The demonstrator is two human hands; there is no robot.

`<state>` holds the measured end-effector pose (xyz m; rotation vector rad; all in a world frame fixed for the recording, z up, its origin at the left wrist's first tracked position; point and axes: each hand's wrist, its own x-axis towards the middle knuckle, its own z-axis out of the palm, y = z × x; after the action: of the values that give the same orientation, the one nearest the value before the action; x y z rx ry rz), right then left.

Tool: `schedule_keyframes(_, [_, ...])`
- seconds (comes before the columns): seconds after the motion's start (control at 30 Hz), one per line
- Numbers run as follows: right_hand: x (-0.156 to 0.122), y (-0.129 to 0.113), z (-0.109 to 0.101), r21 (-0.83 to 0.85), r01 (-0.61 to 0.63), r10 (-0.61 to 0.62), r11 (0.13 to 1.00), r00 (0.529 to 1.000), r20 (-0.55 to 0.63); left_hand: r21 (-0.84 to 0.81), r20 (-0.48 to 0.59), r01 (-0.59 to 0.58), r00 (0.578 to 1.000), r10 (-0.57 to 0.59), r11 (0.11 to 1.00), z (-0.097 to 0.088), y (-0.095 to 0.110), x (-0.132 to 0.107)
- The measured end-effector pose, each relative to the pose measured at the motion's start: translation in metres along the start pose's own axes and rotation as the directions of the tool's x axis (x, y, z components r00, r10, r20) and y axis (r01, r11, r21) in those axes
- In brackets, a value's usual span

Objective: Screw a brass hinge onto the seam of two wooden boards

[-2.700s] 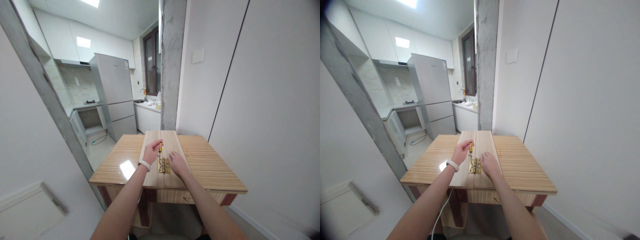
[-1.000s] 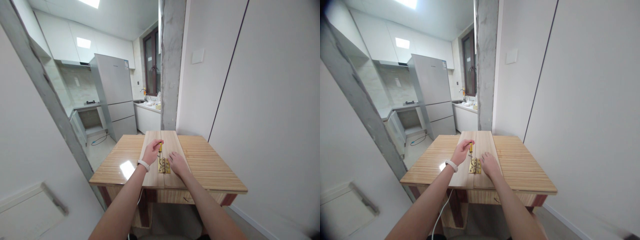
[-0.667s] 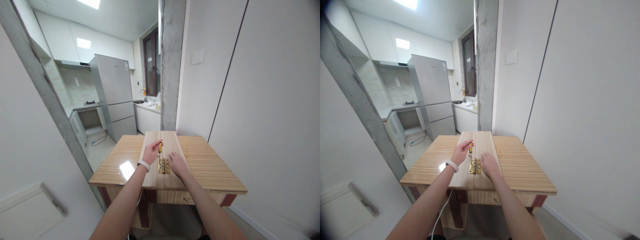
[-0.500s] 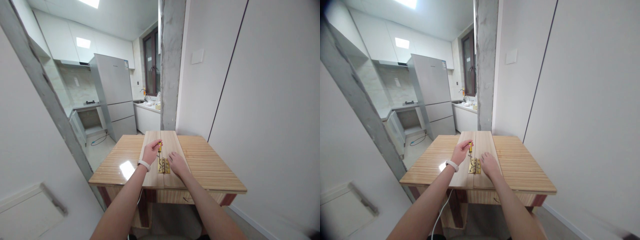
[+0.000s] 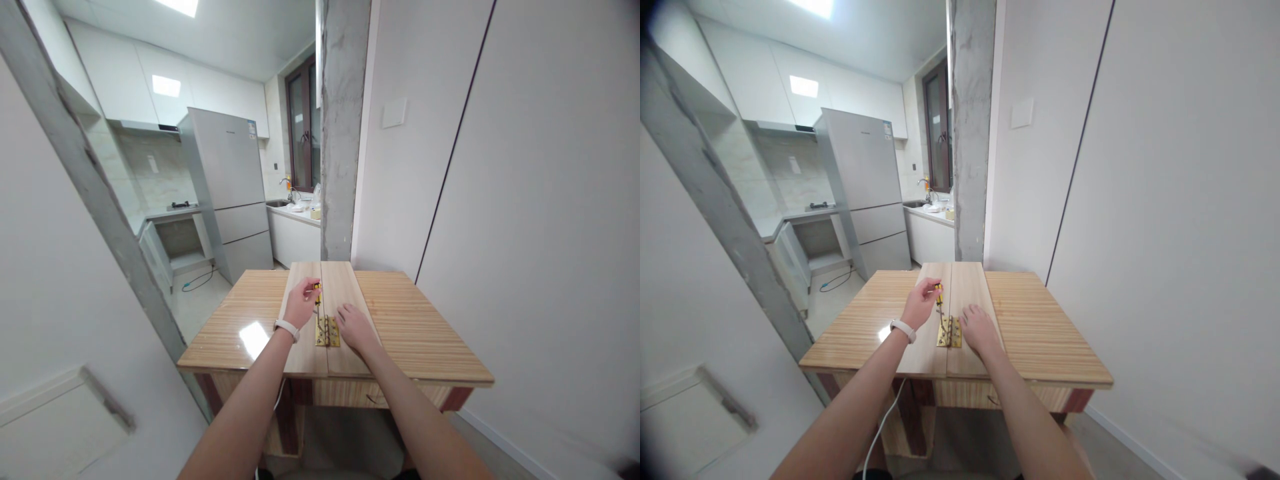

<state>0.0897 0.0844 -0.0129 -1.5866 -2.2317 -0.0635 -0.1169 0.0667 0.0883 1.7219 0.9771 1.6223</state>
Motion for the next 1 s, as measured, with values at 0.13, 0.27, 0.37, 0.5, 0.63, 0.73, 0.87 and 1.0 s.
schedule_keyframes(0.13, [0.0007,0.0034,0.0042,0.010,-0.002,0.002,1.000,1.000,-0.006,-0.108,0.087,-0.011,0.996,0.021,0.994,-0.0025,0.0050,-0.0011])
schedule_keyframes(0.27, [0.0008,0.0034,0.0036,0.010,-0.008,0.008,1.000,1.000,-0.002,-0.158,0.126,0.011,0.992,0.009,0.987,-0.0017,0.0080,-0.0028])
schedule_keyframes(0.37, [0.0002,0.0011,0.0003,0.009,-0.018,0.018,1.000,1.000,0.011,-0.161,0.117,0.038,0.993,-0.019,0.986,-0.0003,0.0067,-0.0036])
schedule_keyframes(0.5, [-0.0005,-0.0016,-0.0032,0.007,-0.014,0.014,1.000,1.000,0.009,-0.157,0.087,0.051,0.995,-0.038,0.986,0.0000,0.0043,-0.0029])
schedule_keyframes(0.63, [-0.0007,-0.0027,-0.0035,0.009,-0.020,0.020,1.000,1.000,0.004,-0.138,0.072,0.060,0.996,-0.051,0.989,0.0005,0.0023,-0.0018])
schedule_keyframes(0.73, [-0.0003,-0.0029,-0.0033,0.009,-0.022,0.022,1.000,1.000,0.005,-0.133,0.054,0.067,0.997,-0.060,0.989,0.0013,0.0013,-0.0018])
schedule_keyframes(0.87, [0.0004,-0.0025,-0.0030,0.011,-0.007,0.007,1.000,1.000,-0.005,-0.120,0.040,0.064,0.997,-0.059,0.991,0.0019,0.0001,-0.0012])
schedule_keyframes(1.0, [-0.0005,-0.0019,-0.0024,0.013,0.001,-0.001,1.000,1.000,-0.021,-0.087,0.039,0.042,0.998,-0.038,0.995,0.0019,-0.0005,-0.0007])
